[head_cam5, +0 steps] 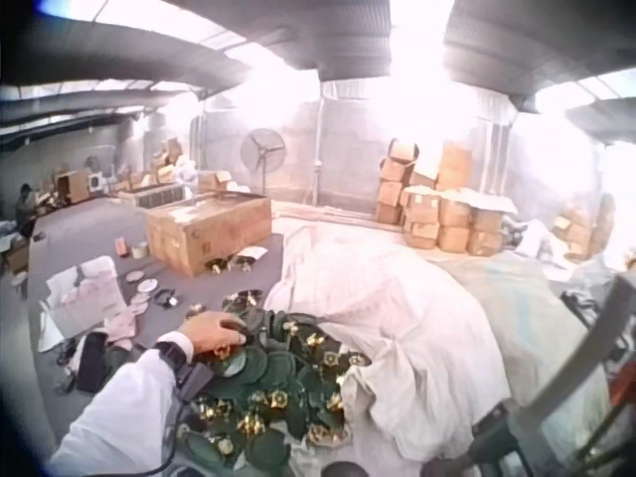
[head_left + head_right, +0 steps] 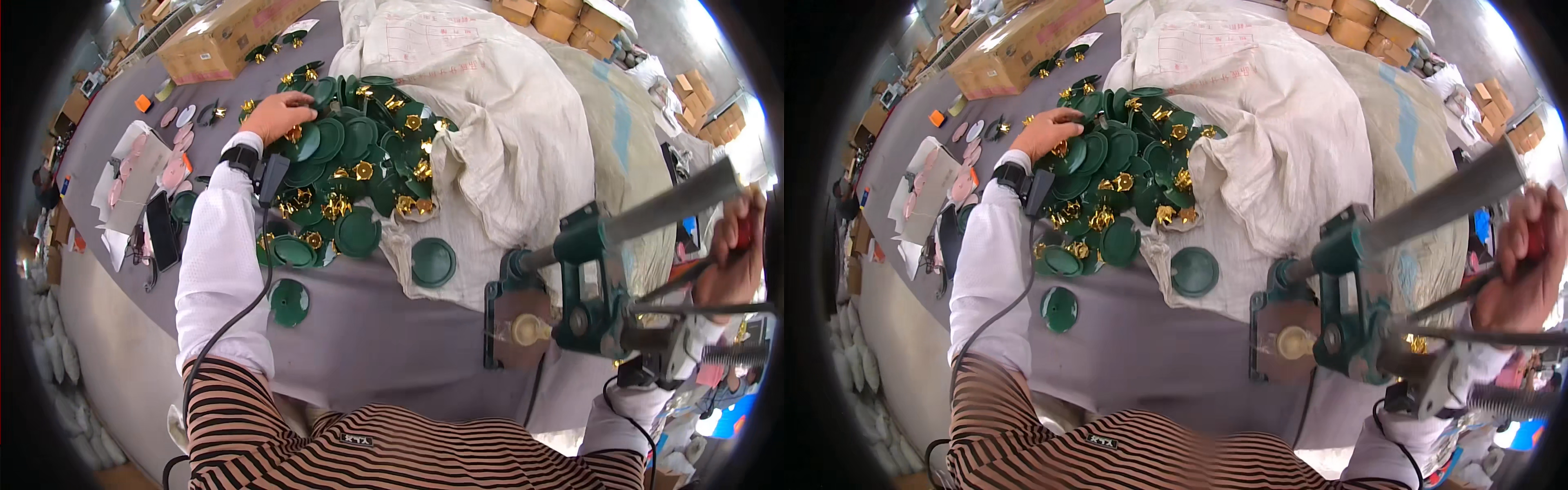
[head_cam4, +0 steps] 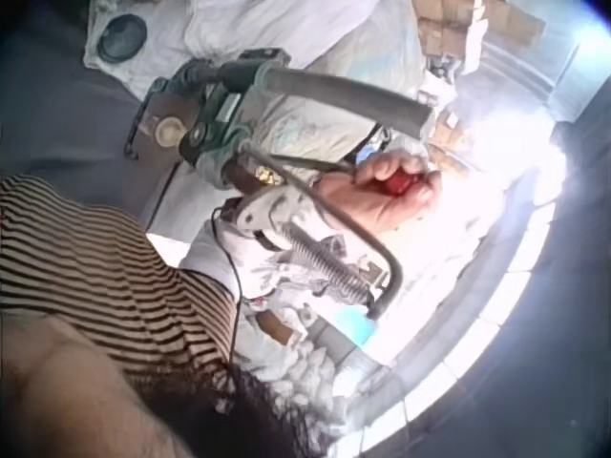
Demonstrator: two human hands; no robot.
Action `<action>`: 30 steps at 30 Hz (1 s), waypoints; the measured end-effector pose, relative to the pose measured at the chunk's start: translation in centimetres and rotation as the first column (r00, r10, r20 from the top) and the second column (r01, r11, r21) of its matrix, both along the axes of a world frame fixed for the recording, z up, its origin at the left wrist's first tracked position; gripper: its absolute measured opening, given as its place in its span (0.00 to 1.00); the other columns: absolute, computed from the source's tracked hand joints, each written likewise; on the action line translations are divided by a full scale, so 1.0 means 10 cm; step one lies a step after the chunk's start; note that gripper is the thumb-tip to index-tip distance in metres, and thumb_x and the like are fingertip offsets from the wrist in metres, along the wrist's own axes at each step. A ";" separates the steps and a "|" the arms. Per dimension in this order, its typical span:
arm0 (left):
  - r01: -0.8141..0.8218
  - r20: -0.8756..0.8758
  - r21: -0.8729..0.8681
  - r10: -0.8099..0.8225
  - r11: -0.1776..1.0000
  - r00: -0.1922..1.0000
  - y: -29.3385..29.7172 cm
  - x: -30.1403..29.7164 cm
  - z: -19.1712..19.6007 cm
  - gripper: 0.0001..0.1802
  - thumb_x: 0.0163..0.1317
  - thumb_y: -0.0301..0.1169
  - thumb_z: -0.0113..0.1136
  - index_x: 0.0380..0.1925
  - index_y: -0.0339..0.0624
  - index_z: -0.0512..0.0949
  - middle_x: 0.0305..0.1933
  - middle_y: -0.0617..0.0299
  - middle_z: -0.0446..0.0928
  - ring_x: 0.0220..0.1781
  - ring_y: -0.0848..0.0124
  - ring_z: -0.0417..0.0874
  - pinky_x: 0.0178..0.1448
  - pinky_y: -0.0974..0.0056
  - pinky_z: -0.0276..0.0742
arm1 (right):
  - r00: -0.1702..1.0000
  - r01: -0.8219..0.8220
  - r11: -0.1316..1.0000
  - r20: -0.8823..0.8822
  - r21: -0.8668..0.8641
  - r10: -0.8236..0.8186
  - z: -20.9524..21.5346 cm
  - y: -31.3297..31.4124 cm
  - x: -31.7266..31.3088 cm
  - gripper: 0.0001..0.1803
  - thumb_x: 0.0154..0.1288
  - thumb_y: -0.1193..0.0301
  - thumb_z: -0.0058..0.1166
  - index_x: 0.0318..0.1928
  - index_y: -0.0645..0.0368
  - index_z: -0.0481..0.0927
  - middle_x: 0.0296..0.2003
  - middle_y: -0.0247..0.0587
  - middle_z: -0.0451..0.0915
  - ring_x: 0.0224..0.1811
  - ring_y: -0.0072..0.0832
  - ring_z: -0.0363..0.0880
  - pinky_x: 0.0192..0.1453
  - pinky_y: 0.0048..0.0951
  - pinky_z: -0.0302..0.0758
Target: Using a manual lever press to assemble gold decorative stars onto green circular plastic bases.
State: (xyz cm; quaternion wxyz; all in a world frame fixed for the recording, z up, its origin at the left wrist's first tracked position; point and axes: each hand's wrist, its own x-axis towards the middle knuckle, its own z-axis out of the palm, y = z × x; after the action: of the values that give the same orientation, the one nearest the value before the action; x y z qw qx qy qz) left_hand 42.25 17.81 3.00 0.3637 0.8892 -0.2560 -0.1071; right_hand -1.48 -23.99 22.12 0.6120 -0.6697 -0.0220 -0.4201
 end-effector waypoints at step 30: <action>0.052 0.679 -0.143 0.060 0.988 0.732 -1.15 -2.75 -0.13 0.15 0.46 0.32 0.72 0.33 0.43 0.78 0.37 0.59 0.79 0.46 0.61 0.78 0.60 0.54 0.65 | 0.991 0.062 0.996 0.112 0.070 -0.070 0.04 0.31 0.16 0.09 0.67 0.68 0.50 0.40 0.60 0.78 0.24 0.28 0.74 0.18 0.13 0.66 0.16 0.13 0.55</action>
State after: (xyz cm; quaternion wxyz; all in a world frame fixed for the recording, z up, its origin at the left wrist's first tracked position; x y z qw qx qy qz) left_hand 14.73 6.28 1.70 0.3117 0.8367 -0.3766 0.2467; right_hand 0.09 -20.89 22.51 0.6175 -0.6241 -0.0210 -0.4783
